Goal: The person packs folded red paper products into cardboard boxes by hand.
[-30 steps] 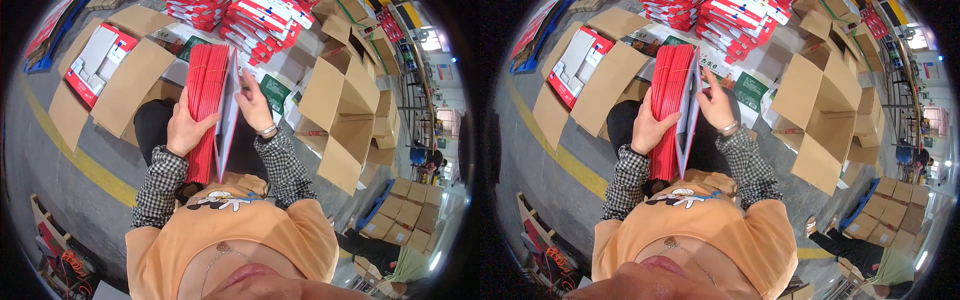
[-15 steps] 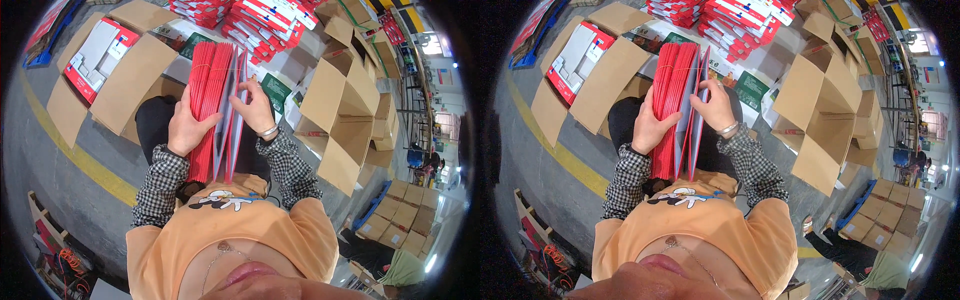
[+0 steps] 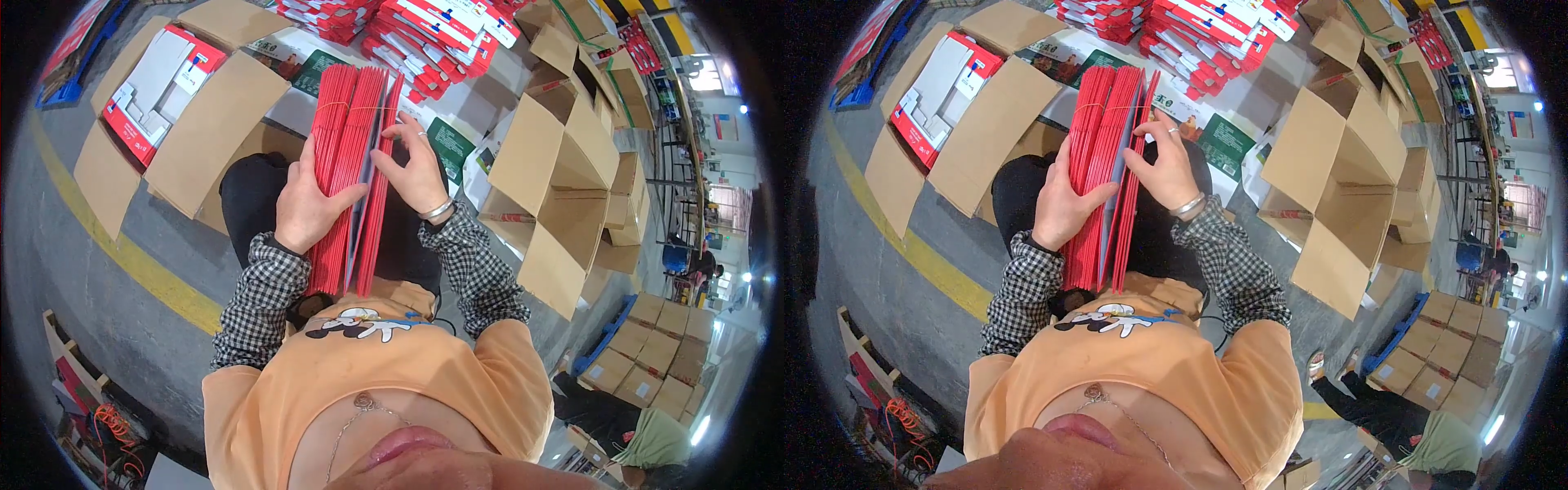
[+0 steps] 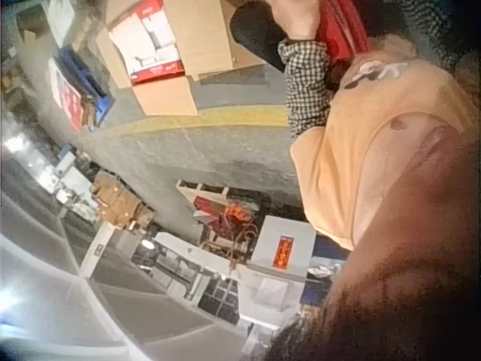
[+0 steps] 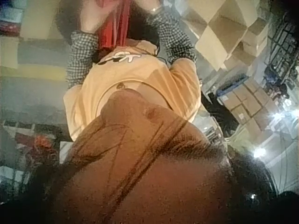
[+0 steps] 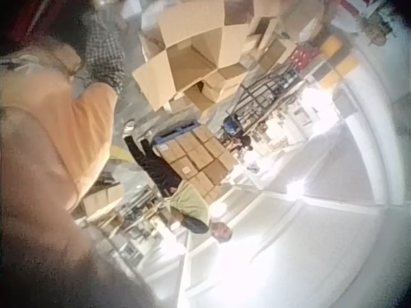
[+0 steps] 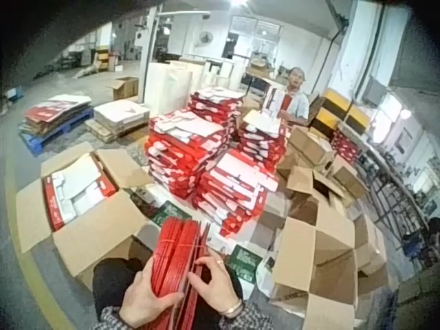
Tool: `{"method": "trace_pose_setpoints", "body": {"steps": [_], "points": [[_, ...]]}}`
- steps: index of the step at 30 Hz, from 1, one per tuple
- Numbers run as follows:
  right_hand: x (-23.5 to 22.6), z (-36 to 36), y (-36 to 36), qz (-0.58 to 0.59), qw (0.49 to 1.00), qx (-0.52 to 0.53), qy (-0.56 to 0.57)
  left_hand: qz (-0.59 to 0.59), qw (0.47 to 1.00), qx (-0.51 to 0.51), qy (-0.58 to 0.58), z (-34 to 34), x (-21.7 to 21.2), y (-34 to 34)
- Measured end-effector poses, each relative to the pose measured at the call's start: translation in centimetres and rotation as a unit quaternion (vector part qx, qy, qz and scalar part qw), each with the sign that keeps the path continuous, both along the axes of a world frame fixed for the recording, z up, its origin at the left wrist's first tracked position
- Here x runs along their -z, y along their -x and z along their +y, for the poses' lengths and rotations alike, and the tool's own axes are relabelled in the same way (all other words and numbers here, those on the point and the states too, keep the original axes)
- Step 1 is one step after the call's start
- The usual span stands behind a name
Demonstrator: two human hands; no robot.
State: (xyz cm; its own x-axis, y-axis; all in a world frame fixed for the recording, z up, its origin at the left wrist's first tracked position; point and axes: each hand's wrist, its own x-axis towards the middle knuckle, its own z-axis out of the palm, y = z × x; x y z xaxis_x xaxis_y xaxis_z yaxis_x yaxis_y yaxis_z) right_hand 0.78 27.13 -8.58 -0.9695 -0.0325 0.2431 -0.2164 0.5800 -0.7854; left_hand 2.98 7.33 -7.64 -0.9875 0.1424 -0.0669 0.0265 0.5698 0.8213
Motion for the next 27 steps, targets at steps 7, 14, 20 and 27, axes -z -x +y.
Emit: {"method": "trace_pose_setpoints", "body": {"steps": [7, 14, 20, 27], "points": [[1.2, 0.8, 0.1, 0.048, 0.999, -0.003, -0.015, 0.008, 1.0, 0.015, 0.007, 0.2, -0.3, 0.0], [0.6, 1.0, -0.3, -0.004, 1.0, 0.026, -0.015, 0.002, 1.0, 0.013, 0.002, 0.0, -0.3, -0.3], [1.8, 1.0, -0.5, 0.07, 0.996, 0.027, -0.054, 0.008, 1.0, 0.017, 0.003, 0.2, -0.8, -0.3], [1.1, 0.9, -0.6, 0.031, 0.998, 0.038, -0.047, -0.014, 1.0, 0.021, -0.003, 0.3, -1.1, -0.3]]}}
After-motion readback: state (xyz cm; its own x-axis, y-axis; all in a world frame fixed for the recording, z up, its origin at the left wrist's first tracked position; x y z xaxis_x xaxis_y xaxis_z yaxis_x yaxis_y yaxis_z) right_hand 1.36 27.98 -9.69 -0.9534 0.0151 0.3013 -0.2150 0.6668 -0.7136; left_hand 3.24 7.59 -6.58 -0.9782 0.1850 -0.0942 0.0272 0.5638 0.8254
